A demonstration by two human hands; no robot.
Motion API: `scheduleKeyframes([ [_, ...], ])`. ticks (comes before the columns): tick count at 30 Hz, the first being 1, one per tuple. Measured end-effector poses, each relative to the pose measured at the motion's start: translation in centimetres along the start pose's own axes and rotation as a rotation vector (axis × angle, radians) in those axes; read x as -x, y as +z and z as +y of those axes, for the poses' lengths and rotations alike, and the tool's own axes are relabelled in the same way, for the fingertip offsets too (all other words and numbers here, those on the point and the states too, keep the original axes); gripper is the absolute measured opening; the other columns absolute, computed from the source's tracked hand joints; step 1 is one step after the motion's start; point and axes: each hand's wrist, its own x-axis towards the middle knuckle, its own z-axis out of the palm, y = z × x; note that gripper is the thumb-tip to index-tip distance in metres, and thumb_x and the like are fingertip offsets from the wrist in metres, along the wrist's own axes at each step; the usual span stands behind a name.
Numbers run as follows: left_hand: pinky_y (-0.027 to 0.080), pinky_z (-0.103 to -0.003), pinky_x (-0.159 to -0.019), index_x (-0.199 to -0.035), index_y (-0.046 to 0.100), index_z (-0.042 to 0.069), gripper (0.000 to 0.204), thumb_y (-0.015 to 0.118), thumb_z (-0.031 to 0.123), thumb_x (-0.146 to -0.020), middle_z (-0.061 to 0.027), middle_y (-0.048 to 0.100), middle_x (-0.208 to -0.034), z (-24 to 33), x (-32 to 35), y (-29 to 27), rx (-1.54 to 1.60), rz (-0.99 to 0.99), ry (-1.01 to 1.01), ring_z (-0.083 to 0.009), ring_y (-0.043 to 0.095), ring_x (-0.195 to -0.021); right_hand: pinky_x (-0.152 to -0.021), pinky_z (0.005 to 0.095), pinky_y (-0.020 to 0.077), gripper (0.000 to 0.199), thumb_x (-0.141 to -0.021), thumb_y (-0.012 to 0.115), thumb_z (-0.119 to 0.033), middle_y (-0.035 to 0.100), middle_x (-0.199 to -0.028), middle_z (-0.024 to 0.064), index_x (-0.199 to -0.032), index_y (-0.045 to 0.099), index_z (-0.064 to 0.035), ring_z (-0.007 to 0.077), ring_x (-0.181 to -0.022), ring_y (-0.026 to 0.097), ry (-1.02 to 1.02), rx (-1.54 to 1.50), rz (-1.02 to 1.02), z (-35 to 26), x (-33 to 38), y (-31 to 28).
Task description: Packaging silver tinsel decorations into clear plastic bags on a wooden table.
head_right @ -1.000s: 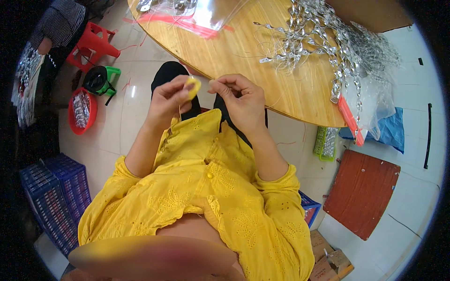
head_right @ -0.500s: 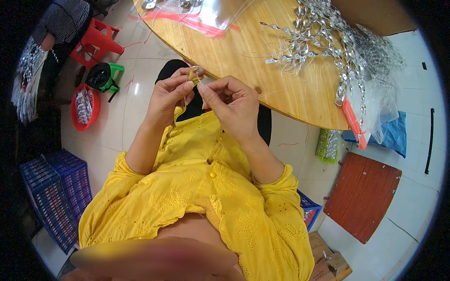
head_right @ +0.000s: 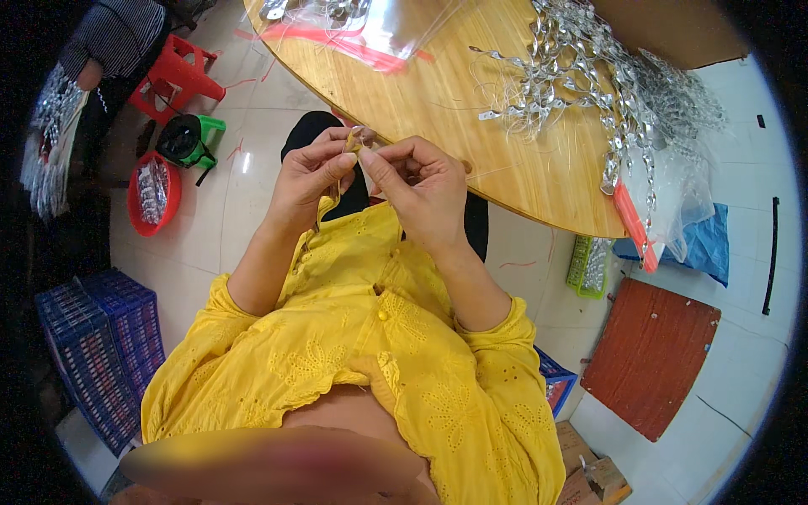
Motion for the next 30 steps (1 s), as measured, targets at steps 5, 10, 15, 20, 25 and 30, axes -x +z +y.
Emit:
scheduleKeyframes([
  [5,0.034,-0.017,-0.051,-0.092,0.062,0.002,0.020,0.062,0.012,-0.075,-0.0003,0.048,-0.092,0.07,0.02,-0.29,0.014,-0.013,0.012,-0.0047,0.044,-0.062,-0.042,0.0143,0.0324,0.009,-0.076,0.061,-0.008,0.054,-0.058,0.0018,-0.076,0.057,-0.0007,0.0041,-0.049,0.048,0.001,-0.003,-0.014,-0.36,0.21,0.06],
  [10,0.035,-0.017,-0.052,-0.096,0.061,0.002,0.023,0.062,0.012,-0.075,-0.0006,0.047,-0.093,-0.09,0.03,-0.39,0.034,0.003,0.037,-0.0041,0.045,-0.066,-0.041,0.0141,0.0321,0.009,-0.075,0.061,-0.009,0.054,-0.057,0.0017,-0.076,0.057,-0.0010,0.0039,-0.048,0.048,0.039,-0.026,-0.012,-0.02,0.19,-0.08],
  [15,0.035,-0.016,-0.050,-0.095,0.061,0.001,0.022,0.062,0.012,-0.075,-0.0013,0.047,-0.093,-0.09,0.16,-0.29,0.039,-0.001,0.015,-0.0041,0.045,-0.063,-0.041,0.0139,0.0315,0.009,-0.075,0.061,-0.008,0.054,-0.057,0.0017,-0.076,0.056,-0.0009,0.0038,-0.047,0.048,0.033,-0.043,-0.011,-0.15,0.06,0.05],
  [20,0.035,-0.016,-0.047,-0.092,0.061,0.000,0.020,0.061,0.011,-0.075,-0.0019,0.047,-0.093,-0.34,0.18,-0.37,0.057,0.023,0.002,-0.0045,0.045,-0.058,-0.041,0.0139,0.0312,0.008,-0.076,0.060,-0.007,0.054,-0.057,0.0018,-0.077,0.056,-0.0008,0.0037,-0.047,0.047,0.016,-0.025,0.000,-0.11,0.13,0.03],
  [25,0.036,-0.017,-0.047,-0.091,0.060,-0.001,0.019,0.061,0.010,-0.075,-0.0024,0.046,-0.094,0.16,0.42,-0.19,0.091,0.005,-0.015,-0.0050,0.046,-0.057,-0.040,0.0140,0.0307,0.008,-0.076,0.060,-0.007,0.054,-0.057,0.0017,-0.077,0.056,-0.0005,0.0037,-0.047,0.047,0.016,-0.020,0.013,-0.03,0.21,0.12],
  [30,0.034,-0.016,-0.046,-0.095,0.059,-0.001,0.021,0.058,0.010,-0.077,-0.0053,0.048,-0.103,-0.55,0.31,-0.68,0.073,0.002,0.016,-0.0069,0.047,-0.059,-0.040,0.0138,0.0303,0.008,-0.076,0.060,-0.007,0.054,-0.057,0.0016,-0.077,0.056,-0.0006,0.0037,-0.047,0.047,0.034,-0.024,-0.023,0.07,0.33,0.13],
])
